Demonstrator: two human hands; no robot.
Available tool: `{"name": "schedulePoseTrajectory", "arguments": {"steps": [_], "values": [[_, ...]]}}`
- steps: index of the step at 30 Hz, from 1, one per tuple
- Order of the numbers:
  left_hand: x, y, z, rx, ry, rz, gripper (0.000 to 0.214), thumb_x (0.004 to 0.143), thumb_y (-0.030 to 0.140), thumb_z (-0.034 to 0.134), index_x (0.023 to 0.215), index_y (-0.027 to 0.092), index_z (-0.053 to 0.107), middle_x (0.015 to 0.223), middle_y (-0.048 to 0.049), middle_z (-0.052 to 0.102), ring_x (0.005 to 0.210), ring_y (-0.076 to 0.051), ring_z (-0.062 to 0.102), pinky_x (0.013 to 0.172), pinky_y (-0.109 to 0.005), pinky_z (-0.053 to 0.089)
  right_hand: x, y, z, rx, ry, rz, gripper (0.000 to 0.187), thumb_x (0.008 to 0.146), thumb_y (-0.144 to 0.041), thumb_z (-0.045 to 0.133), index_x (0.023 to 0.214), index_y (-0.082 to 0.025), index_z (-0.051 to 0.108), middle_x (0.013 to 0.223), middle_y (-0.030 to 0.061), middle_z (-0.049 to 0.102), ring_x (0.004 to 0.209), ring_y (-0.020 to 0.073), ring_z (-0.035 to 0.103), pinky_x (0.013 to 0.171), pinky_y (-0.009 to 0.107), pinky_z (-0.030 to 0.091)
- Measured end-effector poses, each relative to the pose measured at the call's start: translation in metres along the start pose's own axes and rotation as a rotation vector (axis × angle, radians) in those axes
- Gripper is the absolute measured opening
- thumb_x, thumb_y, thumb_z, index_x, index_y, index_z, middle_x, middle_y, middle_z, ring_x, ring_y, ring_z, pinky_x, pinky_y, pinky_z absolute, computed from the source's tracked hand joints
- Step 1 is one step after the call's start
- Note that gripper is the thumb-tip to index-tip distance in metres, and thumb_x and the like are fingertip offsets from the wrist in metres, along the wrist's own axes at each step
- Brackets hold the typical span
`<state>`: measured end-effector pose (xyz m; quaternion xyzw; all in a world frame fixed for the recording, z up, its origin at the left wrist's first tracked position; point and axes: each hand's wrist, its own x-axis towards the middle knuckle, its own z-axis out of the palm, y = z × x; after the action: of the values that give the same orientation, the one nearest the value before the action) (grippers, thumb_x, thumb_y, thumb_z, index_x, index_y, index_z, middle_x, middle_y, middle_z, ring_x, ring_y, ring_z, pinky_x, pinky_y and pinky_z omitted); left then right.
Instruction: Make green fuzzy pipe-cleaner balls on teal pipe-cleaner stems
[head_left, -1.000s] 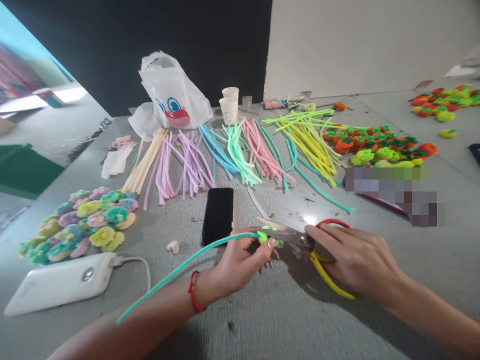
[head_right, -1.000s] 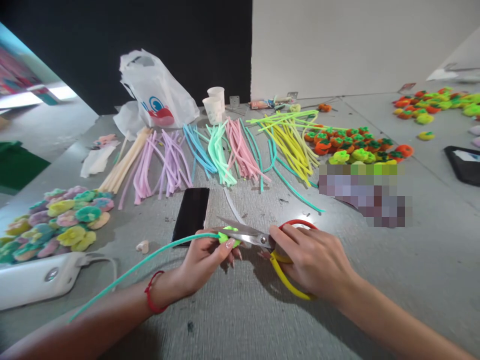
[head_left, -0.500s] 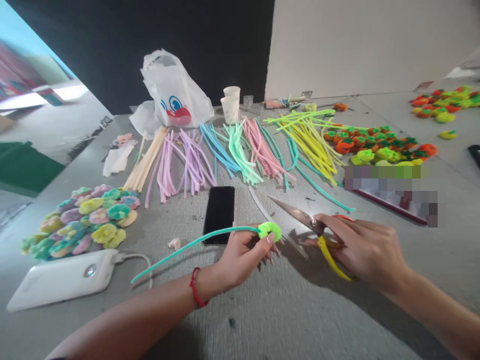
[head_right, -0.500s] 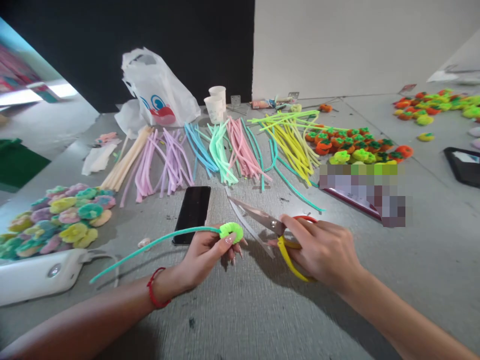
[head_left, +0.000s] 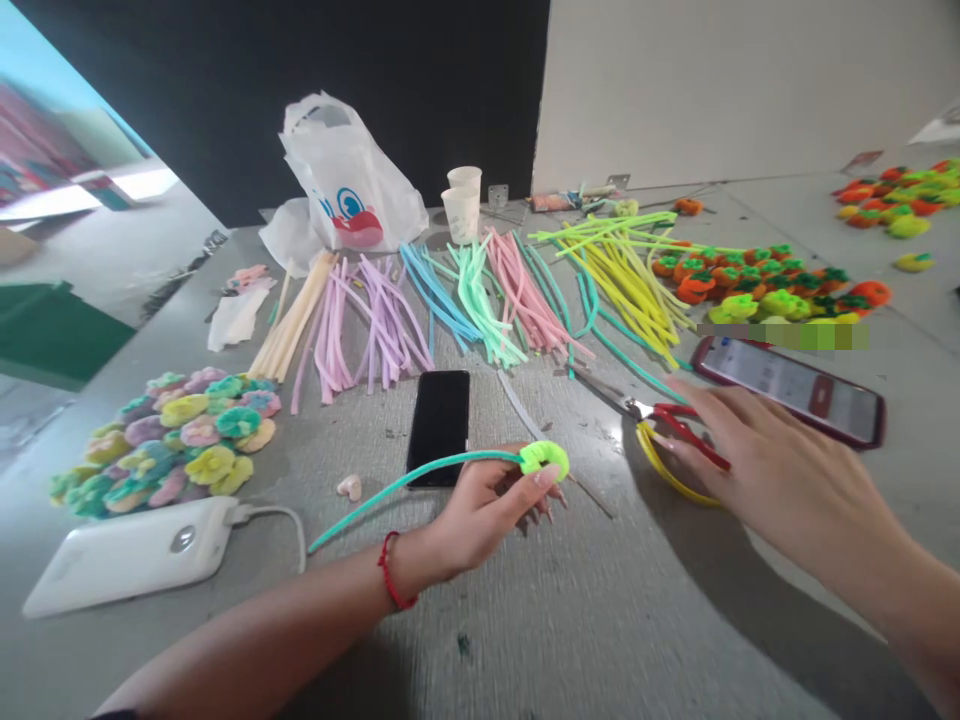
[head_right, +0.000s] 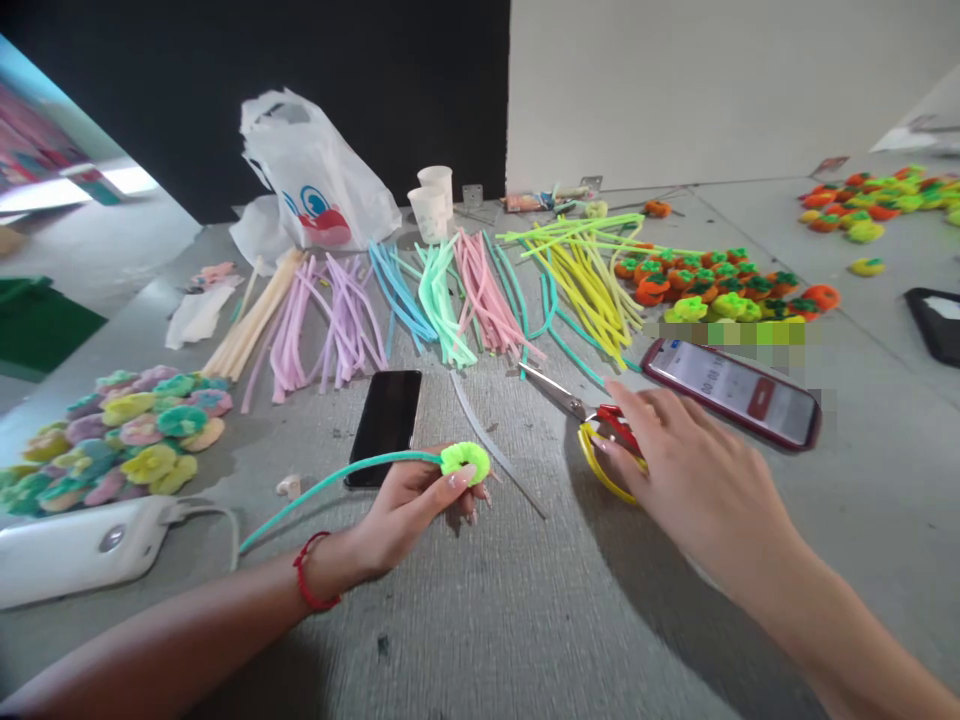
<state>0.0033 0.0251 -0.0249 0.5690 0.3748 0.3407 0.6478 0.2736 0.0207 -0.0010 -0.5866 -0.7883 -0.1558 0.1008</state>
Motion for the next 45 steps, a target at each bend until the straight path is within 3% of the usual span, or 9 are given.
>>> {"name": "schedulePoseTrajectory", "arguments": {"steps": [4, 7, 9, 14, 22, 31, 34, 38, 45], "values": [[-0.001, 0.002, 0.0, 0.332, -0.097, 0.132, 0.034, 0.091, 0.039, 0.047, 0.075, 0.013, 0.061, 0.068, -0.0039, 0.057, 0.06, -0.011, 0.053, 0.055, -0.023, 0.042, -0.001, -0.019, -0.01, 0.327, 0.145, -0.166, 0.023, 0.093, -0.03, 0.045, 0.109, -0.019, 0.058, 0.097, 0.0101, 0.067, 0.088, 0.0252, 0.064, 0.076, 0.038, 0.048], [-0.002, 0.005, 0.002, 0.698, -0.274, 0.33, 0.028, 0.09, 0.03, 0.047, 0.069, 0.015, 0.058, 0.066, -0.0029, 0.055, 0.061, -0.012, 0.049, 0.059, -0.025, 0.04, -0.004, -0.043, -0.01, 0.537, 0.08, -0.457, 0.023, 0.093, -0.035, 0.048, 0.101, -0.016, 0.058, 0.083, 0.0072, 0.066, 0.076, 0.0197, 0.062, 0.067, 0.032, 0.048], [-0.003, 0.006, 0.004, 0.833, -0.337, 0.419, 0.025, 0.086, 0.026, 0.05, 0.064, 0.016, 0.055, 0.064, -0.0018, 0.054, 0.06, -0.012, 0.048, 0.06, -0.026, 0.038, -0.006, -0.056, -0.007, 0.583, 0.02, -0.511, 0.02, 0.095, -0.029, 0.044, 0.092, -0.016, 0.059, 0.073, 0.0041, 0.062, 0.067, 0.0168, 0.058, 0.059, 0.028, 0.045], [0.0, 0.005, 0.003, 0.743, -0.314, 0.356, 0.027, 0.086, 0.033, 0.055, 0.065, 0.016, 0.056, 0.062, 0.0, 0.053, 0.058, -0.011, 0.046, 0.057, -0.024, 0.037, -0.008, -0.062, 0.0, 0.788, -0.098, -0.403, 0.017, 0.095, -0.023, 0.045, 0.084, -0.017, 0.056, 0.072, 0.0028, 0.06, 0.067, 0.0136, 0.056, 0.06, 0.025, 0.043], [0.003, 0.0, 0.002, 0.421, -0.117, 0.144, 0.028, 0.082, 0.041, 0.063, 0.086, 0.014, 0.068, 0.073, -0.0031, 0.062, 0.064, -0.011, 0.054, 0.058, -0.022, 0.042, -0.004, -0.061, 0.0, 0.983, -0.188, -0.195, 0.029, 0.097, -0.027, 0.042, 0.072, -0.017, 0.054, 0.064, 0.0, 0.054, 0.058, 0.0108, 0.05, 0.053, 0.022, 0.039], [0.003, 0.0, 0.003, 0.633, -0.137, 0.256, 0.029, 0.086, 0.041, 0.058, 0.075, 0.014, 0.063, 0.067, -0.0009, 0.058, 0.063, -0.011, 0.052, 0.059, -0.023, 0.039, -0.01, -0.061, 0.004, 0.936, -0.158, -0.225, 0.025, 0.096, -0.025, 0.043, 0.082, -0.016, 0.061, 0.07, 0.0031, 0.06, 0.064, 0.0129, 0.055, 0.058, 0.024, 0.042], [0.003, -0.002, 0.002, 0.699, -0.153, 0.292, 0.029, 0.089, 0.036, 0.054, 0.072, 0.014, 0.061, 0.066, -0.0015, 0.058, 0.061, -0.011, 0.051, 0.058, -0.023, 0.038, -0.01, -0.062, 0.002, 0.991, -0.154, -0.136, 0.019, 0.092, -0.029, 0.051, 0.082, -0.017, 0.06, 0.071, 0.0021, 0.062, 0.063, 0.0124, 0.056, 0.057, 0.024, 0.043], [0.002, -0.002, 0.003, 0.728, -0.199, 0.325, 0.032, 0.089, 0.038, 0.053, 0.069, 0.014, 0.059, 0.063, -0.0005, 0.055, 0.058, -0.011, 0.049, 0.056, -0.023, 0.036, -0.009, -0.065, -0.001, 1.131, -0.275, 0.003, 0.024, 0.09, -0.035, 0.055, 0.074, -0.017, 0.059, 0.065, -0.001, 0.06, 0.058, 0.0096, 0.053, 0.054, 0.02, 0.042], [-0.002, 0.006, 0.01, 0.468, -0.204, 0.145, 0.033, 0.087, 0.041, 0.056, 0.07, 0.013, 0.059, 0.062, 0.001, 0.053, 0.058, -0.009, 0.047, 0.055, -0.021, 0.035, -0.009, -0.066, 0.0, 1.201, -0.413, 0.017, 0.03, 0.091, -0.038, 0.051, 0.072, -0.017, 0.055, 0.062, -0.0016, 0.055, 0.058, 0.0098, 0.049, 0.052, 0.02, 0.038]]}}
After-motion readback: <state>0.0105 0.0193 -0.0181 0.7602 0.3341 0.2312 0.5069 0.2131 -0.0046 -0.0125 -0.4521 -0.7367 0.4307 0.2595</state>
